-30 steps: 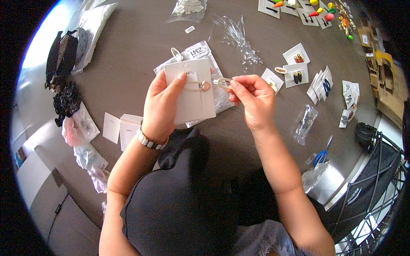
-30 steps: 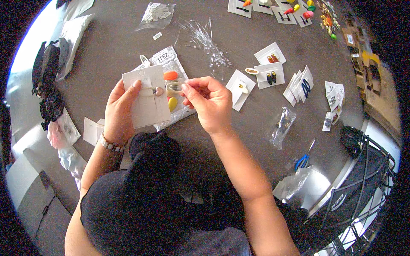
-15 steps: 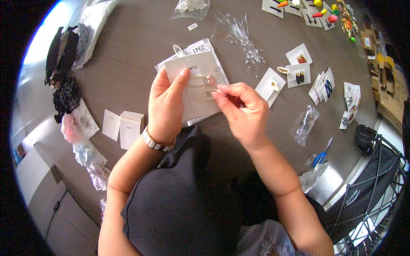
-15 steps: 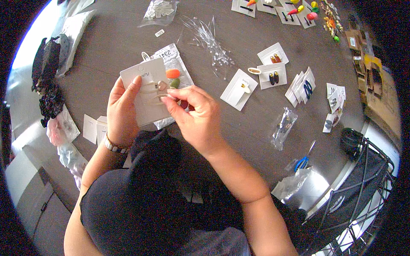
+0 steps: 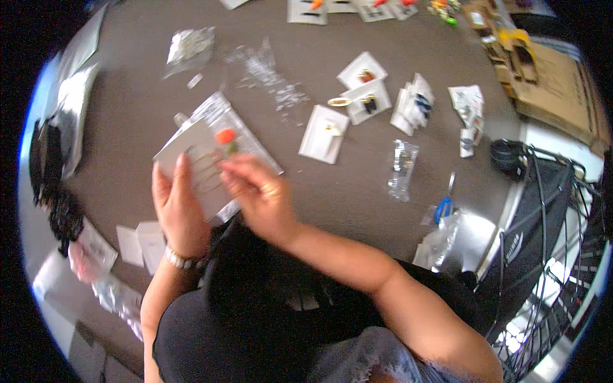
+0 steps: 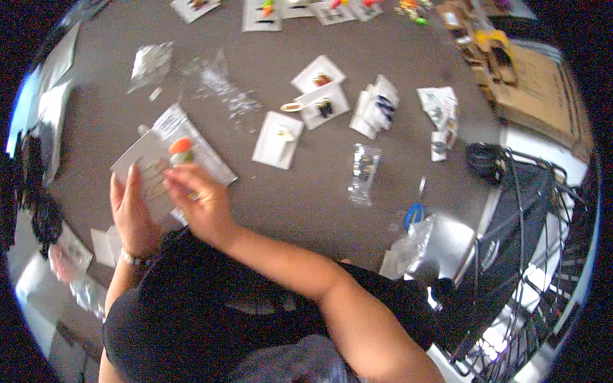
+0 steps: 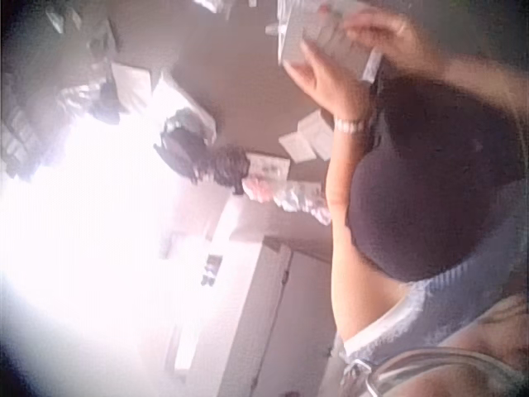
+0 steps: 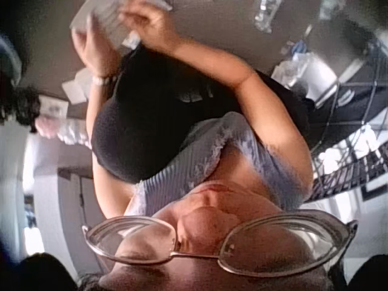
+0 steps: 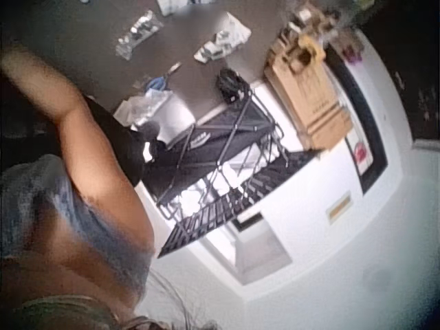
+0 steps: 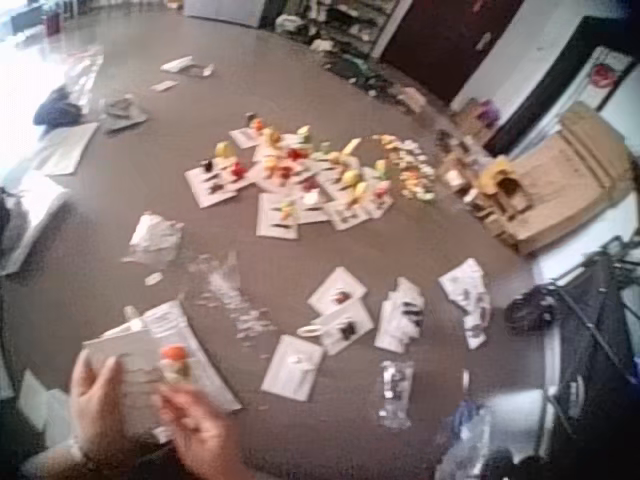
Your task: The person applies glue to a small gold hair clip and attaches a white oval piece. They then place the clip into a plastic bag and proceed to attach various hair clips to white backing cards, arranging them on the floor.
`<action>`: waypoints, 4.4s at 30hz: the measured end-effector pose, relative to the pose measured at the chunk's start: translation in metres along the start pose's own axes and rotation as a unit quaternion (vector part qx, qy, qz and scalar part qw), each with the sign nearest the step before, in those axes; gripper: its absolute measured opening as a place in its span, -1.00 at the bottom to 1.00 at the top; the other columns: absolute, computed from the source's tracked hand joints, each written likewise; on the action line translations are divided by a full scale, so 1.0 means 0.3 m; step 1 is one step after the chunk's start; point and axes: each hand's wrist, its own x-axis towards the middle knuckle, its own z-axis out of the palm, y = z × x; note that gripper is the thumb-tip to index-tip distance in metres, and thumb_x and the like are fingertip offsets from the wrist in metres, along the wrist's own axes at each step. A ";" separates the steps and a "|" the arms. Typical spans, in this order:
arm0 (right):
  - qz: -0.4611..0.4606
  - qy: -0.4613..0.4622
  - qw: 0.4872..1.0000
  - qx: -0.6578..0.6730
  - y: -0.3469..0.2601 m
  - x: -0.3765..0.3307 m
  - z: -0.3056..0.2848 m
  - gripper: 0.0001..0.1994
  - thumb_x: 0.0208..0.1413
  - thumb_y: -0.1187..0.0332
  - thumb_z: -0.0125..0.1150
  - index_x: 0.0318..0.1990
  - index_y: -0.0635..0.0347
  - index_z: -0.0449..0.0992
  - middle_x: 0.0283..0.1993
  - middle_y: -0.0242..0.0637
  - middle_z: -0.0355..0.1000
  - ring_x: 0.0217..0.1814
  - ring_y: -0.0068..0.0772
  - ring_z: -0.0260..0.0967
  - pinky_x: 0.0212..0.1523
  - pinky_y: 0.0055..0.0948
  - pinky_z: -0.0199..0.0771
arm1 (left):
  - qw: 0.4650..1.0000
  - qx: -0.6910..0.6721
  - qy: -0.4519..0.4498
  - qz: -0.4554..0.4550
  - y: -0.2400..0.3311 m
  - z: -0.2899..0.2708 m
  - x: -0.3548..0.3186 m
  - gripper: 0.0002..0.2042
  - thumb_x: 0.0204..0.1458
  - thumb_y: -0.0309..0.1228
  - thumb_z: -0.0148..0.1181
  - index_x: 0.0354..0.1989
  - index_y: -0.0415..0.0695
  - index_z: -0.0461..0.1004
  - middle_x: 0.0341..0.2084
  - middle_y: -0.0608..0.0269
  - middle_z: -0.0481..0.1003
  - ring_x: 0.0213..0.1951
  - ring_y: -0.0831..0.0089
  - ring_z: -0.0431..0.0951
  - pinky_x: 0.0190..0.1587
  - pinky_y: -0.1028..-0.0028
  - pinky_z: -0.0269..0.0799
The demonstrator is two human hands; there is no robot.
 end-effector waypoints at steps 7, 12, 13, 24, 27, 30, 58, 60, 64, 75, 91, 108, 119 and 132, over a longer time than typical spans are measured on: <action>0.064 0.000 0.990 0.128 0.005 -0.003 -0.006 -0.83 -0.07 0.58 0.17 -0.26 0.28 0.47 -0.25 -0.28 0.43 -0.22 -0.60 0.34 -0.23 -0.61 0.33 | 0.999 -0.007 -0.009 -0.045 0.004 0.024 -0.009 -0.79 0.10 -0.40 -0.06 -0.10 -0.13 0.30 -0.29 0.26 0.43 -0.30 0.51 0.45 -0.31 0.53 0.41; 0.042 0.020 0.993 0.111 0.017 0.009 -0.020 -0.84 -0.08 0.58 0.19 -0.28 0.30 0.47 -0.27 -0.28 0.43 -0.23 -0.57 0.36 -0.20 -0.60 0.34 | 0.997 -0.003 -0.051 -0.065 0.012 0.034 -0.015 -0.74 0.10 -0.41 -0.07 -0.02 -0.14 0.25 -0.19 0.23 0.40 -0.21 0.50 0.43 -0.22 0.52 0.39; 0.039 0.018 0.993 0.108 0.018 0.013 -0.022 -0.84 -0.09 0.58 0.19 -0.29 0.30 0.47 -0.27 -0.28 0.43 -0.23 -0.56 0.36 -0.20 -0.60 0.34 | 0.996 0.019 -0.067 -0.060 0.018 0.033 -0.015 -0.72 0.10 -0.43 -0.07 -0.01 -0.14 0.23 -0.18 0.22 0.39 -0.20 0.49 0.42 -0.20 0.52 0.38; 0.122 -0.041 0.975 0.183 -0.013 0.037 -0.047 -0.87 -0.03 0.53 0.16 -0.28 0.24 0.49 -0.26 -0.37 0.44 -0.21 -0.63 0.33 -0.16 -0.62 0.35 | 0.987 0.081 -0.127 -0.064 0.051 -0.027 -0.008 -0.55 0.00 -0.60 0.00 0.10 -0.19 0.08 -0.08 0.19 0.32 -0.06 0.46 0.34 -0.04 0.48 0.27; 0.157 -0.031 0.961 0.226 -0.028 0.039 -0.046 -0.87 -0.01 0.53 0.13 -0.27 0.23 0.49 -0.23 -0.34 0.44 -0.20 -0.64 0.33 -0.15 -0.63 0.36 | 0.987 0.050 -0.149 -0.045 0.051 -0.028 -0.006 -0.57 0.00 -0.61 0.00 0.07 -0.20 0.09 -0.11 0.20 0.34 -0.08 0.47 0.35 -0.06 0.49 0.29; 0.156 -0.025 0.947 0.278 -0.038 0.039 -0.042 -0.87 -0.01 0.55 0.13 -0.28 0.22 0.48 -0.25 -0.36 0.43 -0.23 -0.65 0.33 -0.17 -0.66 0.34 | 0.983 -0.036 -0.174 -0.048 0.047 -0.021 -0.002 -0.60 0.00 -0.61 0.01 0.04 -0.23 0.11 -0.11 0.17 0.34 -0.08 0.44 0.37 -0.05 0.46 0.30; 0.194 0.541 0.794 0.201 0.254 0.324 -1.238 -0.76 0.04 0.28 0.08 -0.16 0.13 0.31 -0.24 -0.33 0.29 -0.19 -0.44 0.28 -0.19 -0.42 0.36 | 0.742 0.649 0.087 0.144 -0.210 -0.168 0.099 0.03 -0.50 -0.27 0.46 0.19 -0.24 -0.10 0.01 -0.14 0.11 0.07 0.02 0.11 0.12 0.24 0.04; 0.245 0.516 0.799 0.189 0.283 0.289 -1.183 -0.88 -0.01 0.41 0.04 -0.29 0.14 0.34 -0.39 -0.34 0.30 -0.37 -0.49 0.28 -0.34 -0.49 0.38 | 0.786 0.595 0.089 0.143 -0.221 -0.184 0.115 -0.01 -0.48 -0.31 0.45 0.19 -0.26 -0.07 -0.07 -0.09 0.17 -0.01 0.06 0.21 0.07 0.28 0.12; 0.192 0.342 0.916 0.079 0.324 0.278 -0.847 -0.80 -0.08 0.52 0.09 -0.22 0.25 0.43 -0.35 -0.29 0.43 -0.41 -0.51 0.40 -0.48 -0.60 0.40 | 0.819 0.551 0.077 0.143 -0.263 -0.230 0.139 -0.18 -0.37 -0.44 0.38 0.13 -0.27 0.04 -0.12 0.03 0.26 -0.07 0.23 0.30 -0.01 0.33 0.22; 0.181 0.065 0.978 0.086 0.222 0.239 -0.367 -0.87 0.05 0.48 0.03 -0.24 0.23 0.44 -0.34 -0.30 0.45 -0.39 -0.56 0.41 -0.38 -0.62 0.39 | 0.951 0.309 0.003 -0.020 -0.159 -0.313 0.145 -0.93 -0.01 -0.50 0.06 -0.41 -0.25 0.38 -0.53 0.43 0.34 -0.47 0.68 0.24 -0.41 0.67 0.19; 0.029 -0.231 0.889 -0.393 0.137 0.059 0.020 -0.50 -0.30 0.19 0.35 -0.16 0.17 0.36 -0.22 -0.25 0.34 -0.22 -0.25 0.37 -0.22 -0.35 0.40 | 0.910 0.403 0.041 0.086 -0.122 -0.331 0.154 -0.73 -0.11 -0.53 0.13 -0.17 -0.18 0.36 -0.29 0.20 0.36 -0.30 0.49 0.40 -0.23 0.55 0.32; -0.131 -0.199 0.906 -0.348 0.228 0.210 0.180 -0.85 -0.25 0.36 0.24 -0.43 0.09 0.53 -0.49 -0.31 0.36 -0.35 -0.23 0.31 -0.32 -0.31 0.32 | 0.736 0.659 0.147 0.044 -0.052 -0.672 -0.172 -0.35 -0.44 -0.22 0.44 -0.12 -0.22 0.29 -0.26 0.09 0.33 -0.21 0.23 0.36 -0.16 0.35 0.31; -0.133 -0.206 0.926 -0.288 0.171 0.210 0.092 -0.83 -0.08 0.38 0.13 -0.29 0.17 0.51 -0.48 -0.26 0.42 -0.45 -0.28 0.35 -0.43 -0.40 0.32 | 0.821 0.536 0.194 -0.021 -0.053 -0.768 -0.178 -0.60 -0.42 -0.44 0.43 -0.31 -0.23 0.47 -0.43 0.29 0.42 -0.40 0.51 0.40 -0.29 0.54 0.35; 0.157 -0.153 0.975 -0.039 0.158 0.150 -0.015 -0.90 0.03 0.46 0.12 -0.31 0.25 0.38 -0.48 -0.38 0.44 -0.46 -0.72 0.32 -0.45 -0.70 0.32 | 0.860 0.481 0.152 -0.076 -0.080 -0.870 -0.130 -0.71 -0.38 -0.46 0.43 -0.58 -0.16 0.36 -0.67 0.53 0.26 -0.60 0.72 0.20 -0.57 0.68 0.18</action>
